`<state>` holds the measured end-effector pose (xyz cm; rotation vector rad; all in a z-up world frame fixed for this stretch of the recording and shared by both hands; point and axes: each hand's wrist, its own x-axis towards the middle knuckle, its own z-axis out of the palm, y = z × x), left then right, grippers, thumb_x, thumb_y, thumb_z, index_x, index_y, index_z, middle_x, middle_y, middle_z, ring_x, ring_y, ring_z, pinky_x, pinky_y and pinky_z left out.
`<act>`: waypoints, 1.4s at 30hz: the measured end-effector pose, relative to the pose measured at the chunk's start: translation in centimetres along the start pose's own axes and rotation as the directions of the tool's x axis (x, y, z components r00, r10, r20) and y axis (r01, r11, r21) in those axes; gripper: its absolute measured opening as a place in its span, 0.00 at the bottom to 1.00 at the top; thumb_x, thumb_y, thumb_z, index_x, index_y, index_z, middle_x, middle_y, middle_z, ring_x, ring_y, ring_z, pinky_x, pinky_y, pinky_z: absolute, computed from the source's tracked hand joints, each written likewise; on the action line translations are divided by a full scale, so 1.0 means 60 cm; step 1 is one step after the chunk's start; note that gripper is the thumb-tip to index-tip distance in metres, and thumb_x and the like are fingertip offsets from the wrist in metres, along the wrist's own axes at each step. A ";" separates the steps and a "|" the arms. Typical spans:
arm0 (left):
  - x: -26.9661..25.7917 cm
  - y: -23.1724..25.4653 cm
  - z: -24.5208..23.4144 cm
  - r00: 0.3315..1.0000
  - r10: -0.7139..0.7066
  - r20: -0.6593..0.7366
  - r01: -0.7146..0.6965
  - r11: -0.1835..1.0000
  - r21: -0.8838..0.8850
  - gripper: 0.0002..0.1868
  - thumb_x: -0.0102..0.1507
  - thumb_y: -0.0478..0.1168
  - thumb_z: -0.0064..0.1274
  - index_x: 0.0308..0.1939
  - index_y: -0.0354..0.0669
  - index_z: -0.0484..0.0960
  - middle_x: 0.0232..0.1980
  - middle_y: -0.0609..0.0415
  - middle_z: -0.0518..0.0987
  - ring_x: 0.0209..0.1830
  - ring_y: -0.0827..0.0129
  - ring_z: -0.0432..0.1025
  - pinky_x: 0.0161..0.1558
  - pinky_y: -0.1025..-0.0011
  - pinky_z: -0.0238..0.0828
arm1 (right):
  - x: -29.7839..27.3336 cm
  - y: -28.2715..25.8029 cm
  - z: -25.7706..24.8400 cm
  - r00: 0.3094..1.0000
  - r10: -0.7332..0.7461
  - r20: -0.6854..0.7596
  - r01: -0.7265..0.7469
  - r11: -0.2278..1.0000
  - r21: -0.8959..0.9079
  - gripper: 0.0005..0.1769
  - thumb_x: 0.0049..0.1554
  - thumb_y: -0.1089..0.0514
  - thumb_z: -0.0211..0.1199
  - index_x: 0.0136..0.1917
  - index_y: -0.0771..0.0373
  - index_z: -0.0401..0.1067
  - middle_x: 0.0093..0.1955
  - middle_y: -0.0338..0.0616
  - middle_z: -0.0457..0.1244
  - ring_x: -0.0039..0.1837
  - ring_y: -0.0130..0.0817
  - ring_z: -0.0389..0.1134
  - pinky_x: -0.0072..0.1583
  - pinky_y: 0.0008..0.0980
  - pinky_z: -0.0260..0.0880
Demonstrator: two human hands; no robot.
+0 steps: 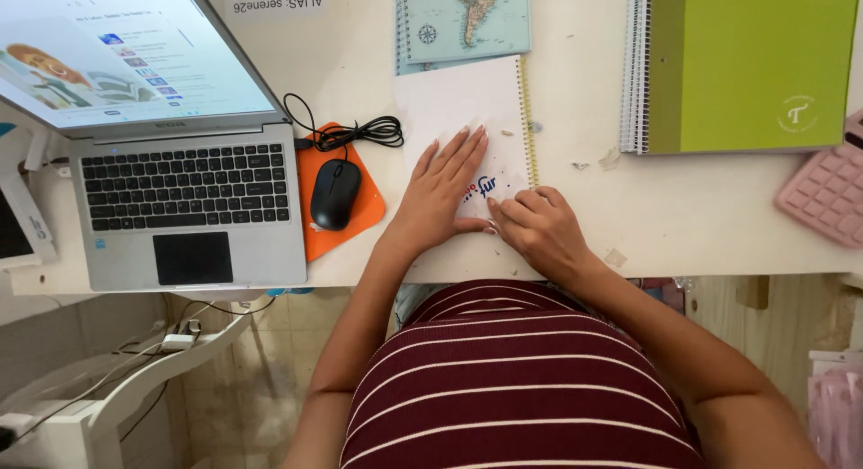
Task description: Removing small paper scraps or adhesive bits from the pages of a spiral notebook
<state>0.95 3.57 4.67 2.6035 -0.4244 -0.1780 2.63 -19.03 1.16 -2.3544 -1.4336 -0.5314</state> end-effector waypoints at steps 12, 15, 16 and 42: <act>-0.003 -0.004 0.001 1.000 0.014 0.007 -0.015 0.999 0.035 0.66 0.49 0.76 0.57 0.81 0.47 0.50 0.83 0.52 0.52 0.84 0.60 0.44 0.79 0.52 0.33 | 0.024 -0.004 -0.014 0.993 0.085 0.075 -0.088 0.996 0.032 0.14 0.66 0.50 0.58 0.58 0.57 0.77 0.45 0.36 0.63 0.51 0.36 0.65 0.56 0.40 0.64; -0.003 -0.004 0.000 0.999 0.020 -0.034 -0.020 1.000 -0.004 0.66 0.47 0.75 0.60 0.80 0.47 0.53 0.83 0.53 0.54 0.83 0.60 0.46 0.79 0.53 0.35 | 0.030 0.006 -0.017 0.990 0.141 0.010 -0.139 0.961 0.240 0.11 0.63 0.54 0.64 0.55 0.62 0.79 0.46 0.42 0.63 0.49 0.41 0.67 0.54 0.40 0.66; -0.003 -0.005 0.001 0.999 0.022 -0.036 -0.022 1.000 -0.001 0.66 0.47 0.75 0.60 0.80 0.47 0.53 0.83 0.53 0.54 0.83 0.60 0.46 0.79 0.53 0.35 | 0.022 0.008 -0.010 0.990 0.140 0.006 -0.137 0.962 0.238 0.11 0.63 0.54 0.64 0.55 0.62 0.79 0.46 0.42 0.63 0.49 0.41 0.67 0.54 0.40 0.66; 0.000 0.052 0.050 0.879 -0.179 -0.443 0.125 0.981 -0.148 0.11 0.63 0.49 0.61 0.34 0.50 0.79 0.68 0.56 0.75 0.71 0.54 0.66 0.73 0.42 0.49 | 0.040 0.007 -0.020 0.911 0.395 -0.121 -0.307 0.844 0.440 0.11 0.58 0.71 0.65 0.55 0.69 0.80 0.45 0.48 0.66 0.46 0.44 0.68 0.47 0.41 0.72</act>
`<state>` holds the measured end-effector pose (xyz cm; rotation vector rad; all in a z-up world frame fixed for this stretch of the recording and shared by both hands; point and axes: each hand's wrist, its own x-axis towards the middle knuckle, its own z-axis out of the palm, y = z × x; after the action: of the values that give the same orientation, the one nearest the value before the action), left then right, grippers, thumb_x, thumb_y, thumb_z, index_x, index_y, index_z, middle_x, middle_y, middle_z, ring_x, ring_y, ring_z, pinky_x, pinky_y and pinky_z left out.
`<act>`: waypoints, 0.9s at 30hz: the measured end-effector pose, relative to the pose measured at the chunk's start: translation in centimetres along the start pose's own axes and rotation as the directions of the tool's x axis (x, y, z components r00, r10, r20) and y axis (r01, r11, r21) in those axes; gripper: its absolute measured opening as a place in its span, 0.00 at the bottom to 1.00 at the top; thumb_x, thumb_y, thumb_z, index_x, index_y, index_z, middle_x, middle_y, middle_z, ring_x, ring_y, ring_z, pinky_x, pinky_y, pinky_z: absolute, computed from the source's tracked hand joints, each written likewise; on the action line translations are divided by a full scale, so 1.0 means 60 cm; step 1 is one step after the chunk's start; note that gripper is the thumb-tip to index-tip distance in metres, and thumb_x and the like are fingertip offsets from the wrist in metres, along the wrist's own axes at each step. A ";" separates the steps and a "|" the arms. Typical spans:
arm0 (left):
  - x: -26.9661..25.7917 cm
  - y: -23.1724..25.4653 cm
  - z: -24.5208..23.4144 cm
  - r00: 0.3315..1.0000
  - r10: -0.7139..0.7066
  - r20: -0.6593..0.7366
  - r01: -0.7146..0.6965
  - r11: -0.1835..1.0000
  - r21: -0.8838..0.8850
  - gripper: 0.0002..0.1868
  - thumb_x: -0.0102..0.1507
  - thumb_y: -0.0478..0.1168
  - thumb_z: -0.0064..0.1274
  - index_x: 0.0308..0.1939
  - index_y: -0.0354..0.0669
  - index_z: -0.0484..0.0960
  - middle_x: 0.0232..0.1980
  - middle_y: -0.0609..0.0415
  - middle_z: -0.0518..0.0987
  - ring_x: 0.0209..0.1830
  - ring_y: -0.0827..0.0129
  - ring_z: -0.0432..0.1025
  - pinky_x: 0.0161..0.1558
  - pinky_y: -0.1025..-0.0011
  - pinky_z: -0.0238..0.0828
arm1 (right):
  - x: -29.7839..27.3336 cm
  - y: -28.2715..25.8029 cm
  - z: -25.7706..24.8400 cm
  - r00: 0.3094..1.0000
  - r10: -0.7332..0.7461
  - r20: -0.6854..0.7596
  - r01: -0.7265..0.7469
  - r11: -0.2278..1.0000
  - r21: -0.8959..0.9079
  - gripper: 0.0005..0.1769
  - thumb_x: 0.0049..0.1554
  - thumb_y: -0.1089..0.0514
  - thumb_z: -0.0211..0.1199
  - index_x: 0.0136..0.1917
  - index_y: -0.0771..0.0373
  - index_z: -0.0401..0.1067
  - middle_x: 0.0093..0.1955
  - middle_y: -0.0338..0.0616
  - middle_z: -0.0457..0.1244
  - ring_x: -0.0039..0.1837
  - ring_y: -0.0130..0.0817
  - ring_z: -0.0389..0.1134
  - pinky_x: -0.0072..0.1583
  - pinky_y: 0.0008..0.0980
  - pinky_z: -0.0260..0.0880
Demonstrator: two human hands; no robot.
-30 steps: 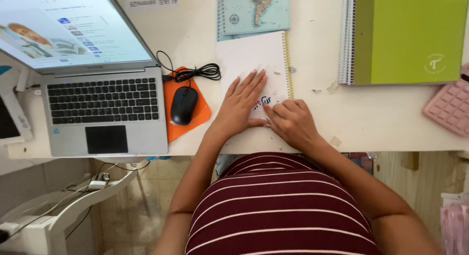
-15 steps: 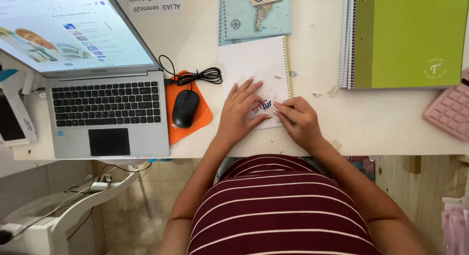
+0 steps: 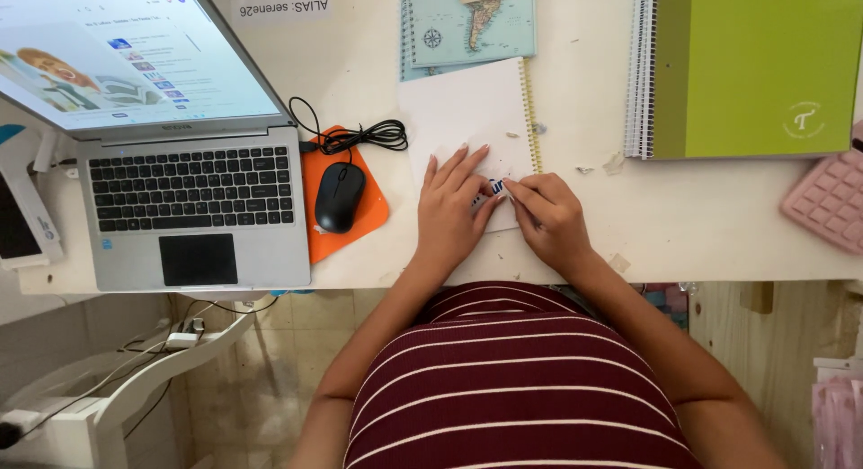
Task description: Removing small paper scraps or adhesive bits from the pages of a spiral notebook
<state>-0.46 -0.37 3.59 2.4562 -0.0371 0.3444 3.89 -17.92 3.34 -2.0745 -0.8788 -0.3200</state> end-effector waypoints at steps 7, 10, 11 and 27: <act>-0.007 -0.001 0.032 0.998 0.048 -0.041 -0.045 0.995 0.088 0.11 0.66 0.45 0.55 0.34 0.44 0.77 0.69 0.51 0.73 0.70 0.48 0.67 0.70 0.45 0.58 | -0.002 0.003 0.001 1.000 0.007 0.001 -0.007 1.000 -0.011 0.11 0.59 0.70 0.65 0.55 0.67 0.79 0.45 0.47 0.66 0.47 0.45 0.68 0.47 0.42 0.72; -0.007 -0.002 0.034 0.996 0.080 -0.044 -0.072 0.985 0.159 0.14 0.69 0.47 0.50 0.34 0.43 0.74 0.70 0.50 0.72 0.70 0.50 0.67 0.68 0.51 0.60 | 0.001 0.000 -0.001 0.999 0.033 0.014 -0.033 0.999 -0.007 0.10 0.59 0.71 0.65 0.54 0.68 0.80 0.44 0.47 0.65 0.46 0.45 0.68 0.47 0.41 0.71; -0.007 -0.002 0.033 0.997 0.069 -0.042 -0.061 0.981 0.182 0.13 0.69 0.47 0.49 0.34 0.44 0.75 0.69 0.51 0.72 0.70 0.53 0.68 0.67 0.52 0.60 | 0.001 0.001 -0.001 0.999 0.032 0.016 -0.032 0.999 -0.013 0.09 0.59 0.70 0.65 0.54 0.68 0.80 0.44 0.47 0.66 0.46 0.44 0.68 0.47 0.41 0.71; 0.030 -0.052 -0.002 0.966 -0.229 -0.120 0.189 0.941 -0.280 0.08 0.64 0.49 0.60 0.39 0.58 0.76 0.46 0.70 0.85 0.45 0.70 0.80 0.51 0.69 0.70 | 0.004 -0.005 -0.004 0.999 0.035 0.020 -0.036 0.999 0.007 0.08 0.58 0.71 0.66 0.51 0.68 0.80 0.43 0.48 0.66 0.45 0.43 0.68 0.48 0.39 0.72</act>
<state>1.59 2.31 2.25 2.1370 0.2282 0.4025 3.86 -17.89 3.78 -2.0875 -0.8524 -0.2779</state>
